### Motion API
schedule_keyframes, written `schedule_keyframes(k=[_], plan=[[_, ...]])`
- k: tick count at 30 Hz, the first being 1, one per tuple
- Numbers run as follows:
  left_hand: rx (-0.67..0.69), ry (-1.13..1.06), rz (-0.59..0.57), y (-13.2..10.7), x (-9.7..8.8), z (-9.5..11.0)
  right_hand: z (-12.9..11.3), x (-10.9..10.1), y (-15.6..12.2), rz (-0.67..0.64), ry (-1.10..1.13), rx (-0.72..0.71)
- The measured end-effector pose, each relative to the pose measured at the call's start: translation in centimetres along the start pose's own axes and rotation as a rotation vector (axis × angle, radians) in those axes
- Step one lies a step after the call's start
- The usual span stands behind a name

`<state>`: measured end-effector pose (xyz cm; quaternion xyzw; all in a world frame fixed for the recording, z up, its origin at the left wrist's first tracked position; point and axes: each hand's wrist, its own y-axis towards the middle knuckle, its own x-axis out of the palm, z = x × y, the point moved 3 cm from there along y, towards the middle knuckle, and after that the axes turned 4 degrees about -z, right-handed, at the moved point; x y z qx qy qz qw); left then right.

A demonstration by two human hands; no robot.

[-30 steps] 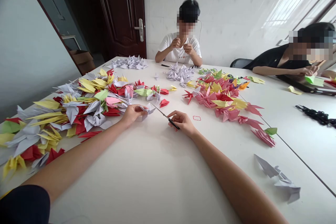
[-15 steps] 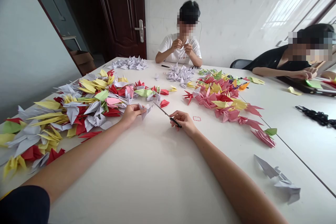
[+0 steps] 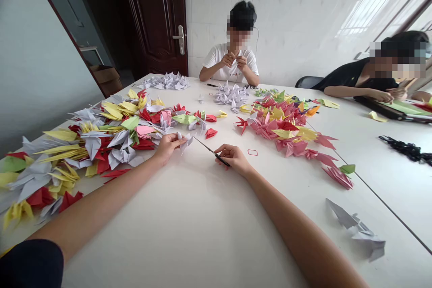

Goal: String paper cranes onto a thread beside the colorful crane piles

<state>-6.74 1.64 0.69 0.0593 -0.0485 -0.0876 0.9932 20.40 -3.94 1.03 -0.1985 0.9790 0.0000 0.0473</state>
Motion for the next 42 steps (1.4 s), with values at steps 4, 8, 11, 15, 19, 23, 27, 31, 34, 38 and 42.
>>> schedule_keyframes(k=[4,8,11,15,19,23,27,31,34,38,42], plan=[[0.017,0.075,-0.006,0.26,-0.03,-0.36,0.19,-0.07,0.09,-0.009,-0.001,-0.007],[0.036,0.12,-0.005,0.5,-0.08,-0.62,0.2,-0.15,0.06,-0.009,-0.002,-0.004],[0.029,0.1,-0.009,0.53,-0.11,-0.76,0.06,-0.11,0.01,-0.013,-0.008,-0.001],[0.025,0.07,-0.029,0.46,-0.05,-0.75,-0.12,0.1,-0.05,-0.028,-0.034,0.01],[0.023,0.053,-0.046,0.41,0.07,-0.64,-0.23,0.27,-0.1,-0.036,-0.054,0.026],[0.028,0.034,-0.038,0.44,0.0,-0.57,-0.3,0.34,-0.09,-0.041,-0.049,0.023],[0.037,0.052,-0.043,0.38,0.02,-0.47,-0.24,0.42,-0.05,-0.041,-0.053,0.024],[0.035,0.065,-0.048,0.2,0.05,-0.36,-0.24,0.49,-0.09,-0.035,-0.067,0.05],[0.03,0.074,-0.048,0.15,-0.01,-0.38,-0.41,0.58,-0.13,-0.035,-0.07,0.056],[0.032,0.061,-0.065,0.22,-0.05,-0.56,-0.54,0.6,-0.16,-0.038,-0.065,0.058],[0.037,0.069,-0.067,0.31,-0.14,-0.77,-0.37,0.27,-0.12,-0.003,-0.019,0.025]])
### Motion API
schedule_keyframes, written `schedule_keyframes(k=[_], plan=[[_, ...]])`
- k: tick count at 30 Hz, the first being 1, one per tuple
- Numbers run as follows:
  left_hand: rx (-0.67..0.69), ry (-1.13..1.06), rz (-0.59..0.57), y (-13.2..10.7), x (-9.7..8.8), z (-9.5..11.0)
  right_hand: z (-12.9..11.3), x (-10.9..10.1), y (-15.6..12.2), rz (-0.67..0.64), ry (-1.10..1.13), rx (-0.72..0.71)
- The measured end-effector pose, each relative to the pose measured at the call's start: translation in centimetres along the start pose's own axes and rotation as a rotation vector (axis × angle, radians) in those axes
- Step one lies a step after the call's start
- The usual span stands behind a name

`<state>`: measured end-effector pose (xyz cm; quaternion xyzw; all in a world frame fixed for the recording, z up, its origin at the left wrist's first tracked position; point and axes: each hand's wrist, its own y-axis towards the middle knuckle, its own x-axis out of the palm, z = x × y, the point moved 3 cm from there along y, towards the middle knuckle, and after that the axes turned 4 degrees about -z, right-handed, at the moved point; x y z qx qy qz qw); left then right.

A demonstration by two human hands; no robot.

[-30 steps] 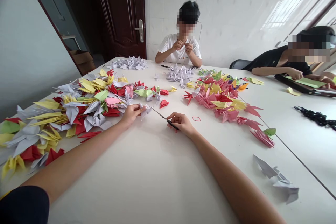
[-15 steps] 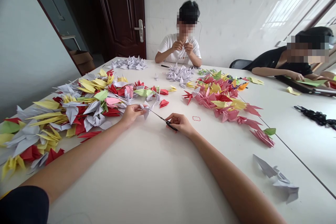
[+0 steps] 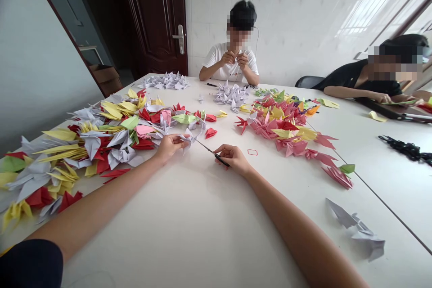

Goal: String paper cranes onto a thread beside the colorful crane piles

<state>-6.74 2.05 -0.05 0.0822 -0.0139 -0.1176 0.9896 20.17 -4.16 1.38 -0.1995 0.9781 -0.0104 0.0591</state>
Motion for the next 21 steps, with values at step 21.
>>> schedule_keyframes(k=[21], plan=[[0.184,0.278,-0.013,-0.3,0.6,1.1,-0.2,0.2,-0.2,-0.044,-0.035,-0.014]])
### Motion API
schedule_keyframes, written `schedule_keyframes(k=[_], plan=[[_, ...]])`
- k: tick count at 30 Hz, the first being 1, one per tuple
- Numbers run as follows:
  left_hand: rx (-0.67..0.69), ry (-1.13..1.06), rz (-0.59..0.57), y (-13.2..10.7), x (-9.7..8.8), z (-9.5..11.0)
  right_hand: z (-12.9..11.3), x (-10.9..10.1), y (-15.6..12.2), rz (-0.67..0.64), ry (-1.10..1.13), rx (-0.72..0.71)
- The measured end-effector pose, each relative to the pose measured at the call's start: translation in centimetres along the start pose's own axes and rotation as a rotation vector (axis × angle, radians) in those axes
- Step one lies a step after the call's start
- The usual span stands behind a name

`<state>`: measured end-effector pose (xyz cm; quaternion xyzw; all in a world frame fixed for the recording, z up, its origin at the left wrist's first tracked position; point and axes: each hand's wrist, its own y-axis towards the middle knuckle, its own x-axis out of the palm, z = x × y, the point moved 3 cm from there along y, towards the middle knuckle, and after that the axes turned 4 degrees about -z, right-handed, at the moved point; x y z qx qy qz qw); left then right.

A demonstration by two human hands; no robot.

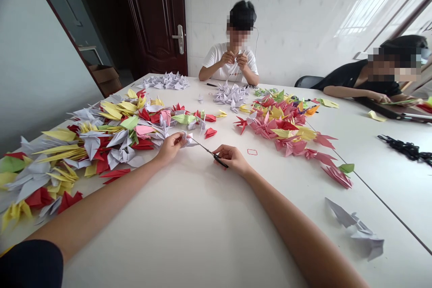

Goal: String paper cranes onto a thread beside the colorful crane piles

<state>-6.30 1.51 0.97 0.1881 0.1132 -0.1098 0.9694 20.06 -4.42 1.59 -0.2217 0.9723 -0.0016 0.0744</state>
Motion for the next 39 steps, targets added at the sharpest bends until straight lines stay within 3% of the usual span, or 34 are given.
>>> schedule_keyframes(k=[39], plan=[[-0.03,0.06,0.004,-0.13,-0.07,0.68,0.15,0.0,0.19,-0.003,-0.016,0.002]])
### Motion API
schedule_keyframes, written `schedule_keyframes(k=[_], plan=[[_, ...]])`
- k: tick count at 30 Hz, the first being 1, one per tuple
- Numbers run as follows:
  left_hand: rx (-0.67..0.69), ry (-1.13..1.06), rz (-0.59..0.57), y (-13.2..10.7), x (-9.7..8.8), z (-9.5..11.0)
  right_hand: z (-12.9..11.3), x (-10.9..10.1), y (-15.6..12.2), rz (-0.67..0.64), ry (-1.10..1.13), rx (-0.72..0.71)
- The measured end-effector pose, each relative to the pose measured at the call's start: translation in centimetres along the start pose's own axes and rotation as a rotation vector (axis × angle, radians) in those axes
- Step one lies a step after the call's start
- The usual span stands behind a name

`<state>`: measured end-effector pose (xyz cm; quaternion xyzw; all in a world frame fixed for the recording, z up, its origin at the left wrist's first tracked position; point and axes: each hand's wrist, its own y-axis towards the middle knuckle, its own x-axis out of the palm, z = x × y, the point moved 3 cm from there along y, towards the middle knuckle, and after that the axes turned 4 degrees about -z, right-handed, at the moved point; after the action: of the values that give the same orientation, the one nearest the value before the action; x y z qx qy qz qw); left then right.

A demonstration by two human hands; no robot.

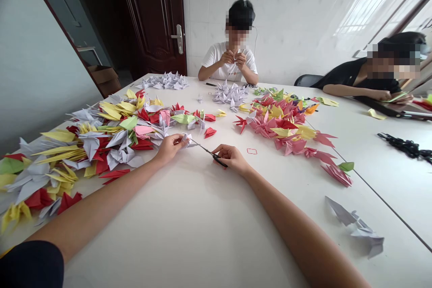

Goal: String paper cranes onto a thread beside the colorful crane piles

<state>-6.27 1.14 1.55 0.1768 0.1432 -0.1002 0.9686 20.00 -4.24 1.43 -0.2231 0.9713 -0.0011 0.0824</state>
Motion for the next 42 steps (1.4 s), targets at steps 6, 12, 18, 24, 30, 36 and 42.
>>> schedule_keyframes(k=[6,12,18,24,30,36,42], plan=[[0.011,0.028,0.001,-0.1,-0.1,0.3,0.0,0.0,0.0,0.011,-0.012,0.012],[0.022,0.06,-0.022,0.0,-0.1,-0.3,0.1,0.0,0.1,0.009,-0.006,0.007],[0.01,0.06,0.045,0.1,-0.4,-0.6,-0.1,0.1,0.0,0.007,-0.011,0.017],[-0.01,0.028,0.043,0.3,-0.4,-0.7,-0.2,0.1,0.0,0.017,-0.013,0.026],[-0.015,0.015,0.014,0.3,-0.3,-0.6,-0.3,0.2,0.0,0.02,-0.018,0.025],[-0.038,-0.026,-0.002,0.4,-0.3,-1.2,-0.3,0.3,-0.1,0.02,-0.021,0.028],[-0.055,0.024,-0.017,0.4,-0.3,-1.4,-0.3,0.2,-0.1,0.013,-0.029,0.017]])
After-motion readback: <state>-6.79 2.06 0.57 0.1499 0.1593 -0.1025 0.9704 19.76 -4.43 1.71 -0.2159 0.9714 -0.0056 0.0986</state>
